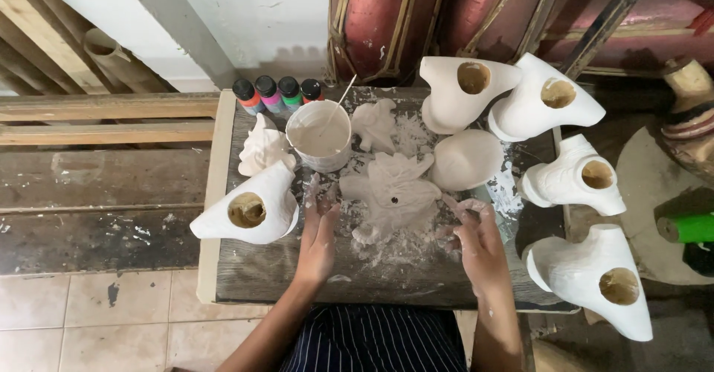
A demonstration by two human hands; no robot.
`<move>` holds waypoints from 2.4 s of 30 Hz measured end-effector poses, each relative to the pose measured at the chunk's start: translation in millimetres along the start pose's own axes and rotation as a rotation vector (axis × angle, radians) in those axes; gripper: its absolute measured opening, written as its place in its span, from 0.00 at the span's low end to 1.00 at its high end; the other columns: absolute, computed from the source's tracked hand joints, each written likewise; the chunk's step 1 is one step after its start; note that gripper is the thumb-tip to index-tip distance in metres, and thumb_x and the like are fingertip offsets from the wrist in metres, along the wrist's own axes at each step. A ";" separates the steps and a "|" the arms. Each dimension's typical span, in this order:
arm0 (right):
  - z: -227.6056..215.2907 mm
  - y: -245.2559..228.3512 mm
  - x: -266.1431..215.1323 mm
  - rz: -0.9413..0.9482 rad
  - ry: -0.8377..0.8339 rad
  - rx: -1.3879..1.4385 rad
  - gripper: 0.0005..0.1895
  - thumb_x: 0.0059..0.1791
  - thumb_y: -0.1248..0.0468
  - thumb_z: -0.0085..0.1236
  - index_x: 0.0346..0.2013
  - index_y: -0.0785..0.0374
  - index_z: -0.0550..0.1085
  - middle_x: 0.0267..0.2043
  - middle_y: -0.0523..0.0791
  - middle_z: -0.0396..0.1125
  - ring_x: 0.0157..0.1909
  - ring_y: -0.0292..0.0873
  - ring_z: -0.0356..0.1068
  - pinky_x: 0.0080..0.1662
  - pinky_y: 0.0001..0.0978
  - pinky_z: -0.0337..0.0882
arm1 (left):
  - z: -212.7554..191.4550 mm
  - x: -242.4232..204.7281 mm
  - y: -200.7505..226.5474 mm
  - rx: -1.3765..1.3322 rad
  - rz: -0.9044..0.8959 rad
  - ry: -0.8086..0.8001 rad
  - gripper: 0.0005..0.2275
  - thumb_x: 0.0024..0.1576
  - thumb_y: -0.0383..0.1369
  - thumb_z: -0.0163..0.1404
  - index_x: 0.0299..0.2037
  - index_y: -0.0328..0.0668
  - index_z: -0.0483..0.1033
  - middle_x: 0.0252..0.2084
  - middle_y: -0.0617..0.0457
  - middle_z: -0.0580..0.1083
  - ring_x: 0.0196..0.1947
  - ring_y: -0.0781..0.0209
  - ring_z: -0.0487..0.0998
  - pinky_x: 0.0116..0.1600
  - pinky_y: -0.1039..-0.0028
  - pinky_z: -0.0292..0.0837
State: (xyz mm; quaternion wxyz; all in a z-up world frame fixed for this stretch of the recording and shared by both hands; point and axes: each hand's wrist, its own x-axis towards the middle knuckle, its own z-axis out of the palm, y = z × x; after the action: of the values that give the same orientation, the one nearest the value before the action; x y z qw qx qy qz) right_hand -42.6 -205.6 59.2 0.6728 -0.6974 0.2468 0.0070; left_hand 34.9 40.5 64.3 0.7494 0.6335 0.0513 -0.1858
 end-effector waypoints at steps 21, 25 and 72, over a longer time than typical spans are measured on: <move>83.2 -125.7 72.4 -0.794 -0.125 -0.559 0.18 0.53 0.68 0.59 0.56 0.72 0.71 0.45 0.56 0.67 0.49 0.58 0.74 0.46 0.47 0.77 | -6.8 55.7 -72.7 0.634 1.293 0.009 0.19 0.63 0.36 0.45 0.60 0.32 0.70 0.57 0.40 0.76 0.60 0.36 0.77 0.67 0.47 0.59; 104.5 -121.9 123.6 -0.741 -0.108 -0.591 0.26 0.52 0.58 0.68 0.59 0.66 0.69 0.37 0.51 0.69 0.34 0.50 0.76 0.39 0.44 0.75 | -8.3 59.4 -77.3 0.633 1.294 0.053 0.19 0.64 0.38 0.44 0.61 0.34 0.70 0.58 0.41 0.75 0.60 0.37 0.77 0.65 0.49 0.61; 12.1 -25.2 25.7 -0.749 0.444 -0.056 0.07 0.65 0.66 0.45 0.49 0.68 0.68 0.38 0.47 0.68 0.30 0.35 0.66 0.30 0.22 0.69 | -30.1 82.1 -90.3 0.456 1.078 -0.241 0.33 0.66 0.58 0.33 0.69 0.36 0.59 0.69 0.36 0.64 0.72 0.34 0.65 0.74 0.45 0.62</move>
State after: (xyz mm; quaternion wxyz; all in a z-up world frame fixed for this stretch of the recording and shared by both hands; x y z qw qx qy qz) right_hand -7.3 -203.5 72.8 0.5404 -0.7413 0.1153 -0.3811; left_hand 84.7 40.6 -51.2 0.5838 0.6895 -0.4040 0.1438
